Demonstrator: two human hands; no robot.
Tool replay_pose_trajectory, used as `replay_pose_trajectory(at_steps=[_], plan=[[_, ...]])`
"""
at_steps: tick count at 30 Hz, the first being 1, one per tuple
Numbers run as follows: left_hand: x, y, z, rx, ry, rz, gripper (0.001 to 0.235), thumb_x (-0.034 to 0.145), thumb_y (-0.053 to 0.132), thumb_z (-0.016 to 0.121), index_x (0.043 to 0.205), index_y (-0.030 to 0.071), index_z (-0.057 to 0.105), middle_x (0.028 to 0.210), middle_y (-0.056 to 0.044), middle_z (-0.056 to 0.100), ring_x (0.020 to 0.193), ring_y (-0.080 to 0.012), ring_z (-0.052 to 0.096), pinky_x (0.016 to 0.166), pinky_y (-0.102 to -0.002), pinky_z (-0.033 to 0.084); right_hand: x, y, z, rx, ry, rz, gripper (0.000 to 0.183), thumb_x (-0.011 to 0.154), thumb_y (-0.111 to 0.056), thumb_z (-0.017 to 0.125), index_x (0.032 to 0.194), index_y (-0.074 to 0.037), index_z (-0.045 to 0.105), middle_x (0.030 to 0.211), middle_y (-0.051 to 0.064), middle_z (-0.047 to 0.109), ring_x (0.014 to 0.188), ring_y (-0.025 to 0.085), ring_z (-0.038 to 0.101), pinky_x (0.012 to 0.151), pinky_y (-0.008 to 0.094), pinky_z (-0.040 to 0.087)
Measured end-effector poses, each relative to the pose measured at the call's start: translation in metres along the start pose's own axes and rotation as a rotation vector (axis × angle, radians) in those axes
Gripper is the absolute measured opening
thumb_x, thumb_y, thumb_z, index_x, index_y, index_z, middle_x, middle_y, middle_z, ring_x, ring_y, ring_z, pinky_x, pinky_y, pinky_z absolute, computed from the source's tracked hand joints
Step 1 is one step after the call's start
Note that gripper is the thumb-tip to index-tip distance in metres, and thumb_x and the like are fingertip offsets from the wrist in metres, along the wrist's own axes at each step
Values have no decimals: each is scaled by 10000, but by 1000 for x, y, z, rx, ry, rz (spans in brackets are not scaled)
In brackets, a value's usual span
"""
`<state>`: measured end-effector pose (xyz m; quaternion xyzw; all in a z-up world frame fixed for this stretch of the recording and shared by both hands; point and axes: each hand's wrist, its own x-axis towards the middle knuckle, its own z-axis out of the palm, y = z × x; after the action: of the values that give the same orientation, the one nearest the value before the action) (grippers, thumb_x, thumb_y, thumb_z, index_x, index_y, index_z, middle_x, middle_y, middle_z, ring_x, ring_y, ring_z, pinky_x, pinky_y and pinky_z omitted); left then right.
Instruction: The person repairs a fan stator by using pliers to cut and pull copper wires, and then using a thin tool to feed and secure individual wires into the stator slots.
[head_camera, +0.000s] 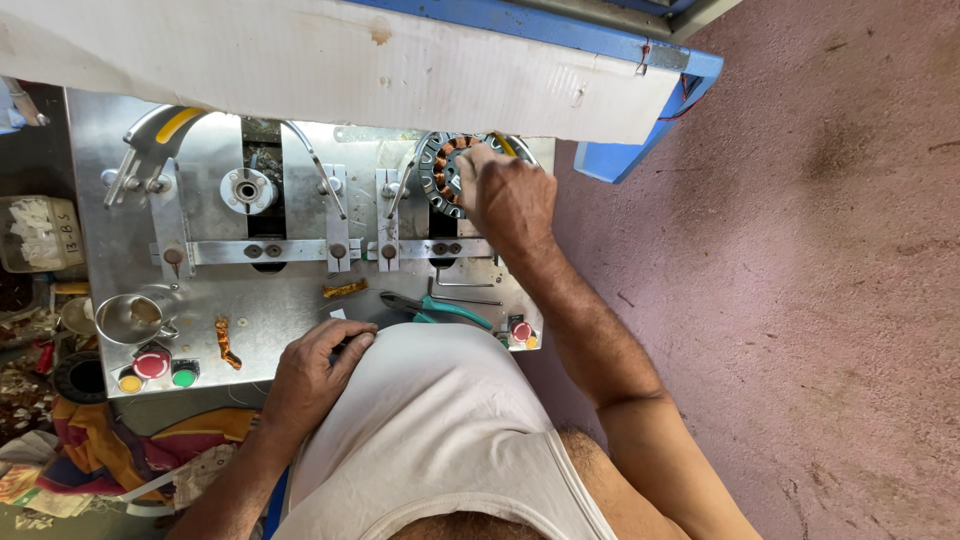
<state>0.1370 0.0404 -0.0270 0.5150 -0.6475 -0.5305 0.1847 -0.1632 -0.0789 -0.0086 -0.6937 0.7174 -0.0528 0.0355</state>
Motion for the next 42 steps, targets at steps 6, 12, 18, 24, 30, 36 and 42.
replay_pose_trajectory(at_steps=[6, 12, 18, 24, 30, 36, 42], plan=[[-19, -8, -6, -15, 29, -89, 199, 948, 245, 662, 1067, 116, 756, 993, -44, 791, 893, -168, 770, 751, -329, 634, -36, 14, 4, 33, 144, -134, 180, 1008, -262, 666, 990, -127, 784, 691, 2, 721, 466, 72, 549, 378, 257, 425], [-31, -9, -10, -16, 1, -249, 230, 951, 273, 640, 1083, 129, 762, 1005, -30, 794, 895, -170, 773, 759, -334, 635, -15, 45, 3, 59, 133, 45, 188, 1020, -244, 696, 958, -113, 816, 618, 13, 706, 417, 88, 544, 344, 277, 399], [-33, -7, -11, 14, 1, -261, 230, 952, 282, 638, 1081, 140, 764, 1009, -19, 795, 890, -161, 776, 749, -323, 639, 15, 29, -2, 115, 39, 159, 231, 999, -283, 703, 990, -86, 823, 570, 75, 702, 375, 94, 549, 297, 274, 417], [-32, -8, -10, 28, 1, -264, 217, 952, 276, 646, 1070, 139, 765, 1011, -17, 793, 899, -168, 770, 759, -333, 630, 14, 22, -2, 1, 223, 25, 353, 955, -346, 719, 801, -31, 752, 539, 48, 629, 348, 97, 510, 255, 253, 394], [-30, -10, -7, 29, -5, -207, 212, 953, 272, 641, 1072, 145, 762, 1009, -12, 792, 903, -164, 774, 765, -332, 633, -6, 2, 23, -332, -153, -27, 399, 1072, -157, 573, 689, -155, 683, 565, -13, 597, 426, 72, 427, 383, 276, 321], [-35, -9, -8, 25, 21, -216, 216, 953, 271, 643, 1081, 143, 761, 1013, -20, 793, 910, -168, 770, 773, -337, 625, -40, 19, 21, -79, 340, -185, 227, 1043, -311, 622, 958, -131, 731, 688, -37, 648, 461, 39, 433, 371, 242, 331], [-36, -12, -6, 18, 7, -215, 217, 952, 275, 641, 1081, 147, 760, 1017, -18, 789, 905, -165, 770, 758, -329, 629, -13, 54, 16, -15, 199, 57, 259, 1041, -332, 700, 883, -134, 755, 572, -23, 635, 418, 79, 433, 351, 272, 324]])
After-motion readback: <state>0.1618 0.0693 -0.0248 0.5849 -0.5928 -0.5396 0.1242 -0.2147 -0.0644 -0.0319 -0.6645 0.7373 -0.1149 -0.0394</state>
